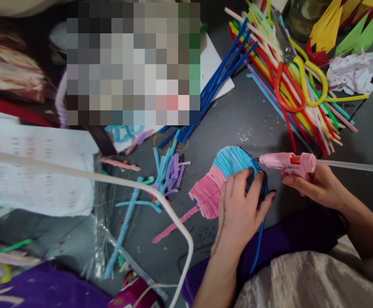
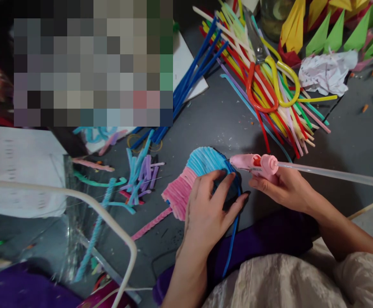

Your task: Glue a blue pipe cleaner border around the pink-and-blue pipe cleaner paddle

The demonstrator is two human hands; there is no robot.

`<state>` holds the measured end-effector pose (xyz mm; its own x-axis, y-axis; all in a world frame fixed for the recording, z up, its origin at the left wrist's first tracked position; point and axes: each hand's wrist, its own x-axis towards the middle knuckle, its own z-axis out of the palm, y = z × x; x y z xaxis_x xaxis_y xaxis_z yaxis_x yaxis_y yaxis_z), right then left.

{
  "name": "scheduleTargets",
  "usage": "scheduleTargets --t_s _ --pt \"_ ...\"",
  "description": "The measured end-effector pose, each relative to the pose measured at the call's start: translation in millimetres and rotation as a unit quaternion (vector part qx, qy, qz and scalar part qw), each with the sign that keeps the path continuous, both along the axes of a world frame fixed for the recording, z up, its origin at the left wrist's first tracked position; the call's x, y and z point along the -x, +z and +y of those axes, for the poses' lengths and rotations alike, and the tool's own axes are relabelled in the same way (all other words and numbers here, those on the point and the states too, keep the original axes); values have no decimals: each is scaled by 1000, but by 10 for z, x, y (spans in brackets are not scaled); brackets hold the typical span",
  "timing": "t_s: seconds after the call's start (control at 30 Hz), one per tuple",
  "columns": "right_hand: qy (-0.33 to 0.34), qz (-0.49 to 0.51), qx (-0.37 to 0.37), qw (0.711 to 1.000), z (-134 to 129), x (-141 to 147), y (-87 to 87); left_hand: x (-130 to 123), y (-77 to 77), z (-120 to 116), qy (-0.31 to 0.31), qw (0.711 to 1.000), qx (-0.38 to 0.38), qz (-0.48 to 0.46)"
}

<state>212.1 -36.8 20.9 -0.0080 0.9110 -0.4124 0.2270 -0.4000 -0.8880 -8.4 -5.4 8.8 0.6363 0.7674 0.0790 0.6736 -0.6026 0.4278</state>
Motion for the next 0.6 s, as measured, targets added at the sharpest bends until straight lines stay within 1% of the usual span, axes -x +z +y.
scheduleTargets --t_s 0.17,0.4,0.6 --pt "-5 -5 -3 1000 -1 3 -19 3 -13 0 -8 1000 -7 2" --pt "-6 -20 0 1000 -4 2 -27 3 -46 -20 26 999 11 -29" --pt "-9 -22 -13 1000 9 17 -20 -1 -36 -8 20 999 19 -28"
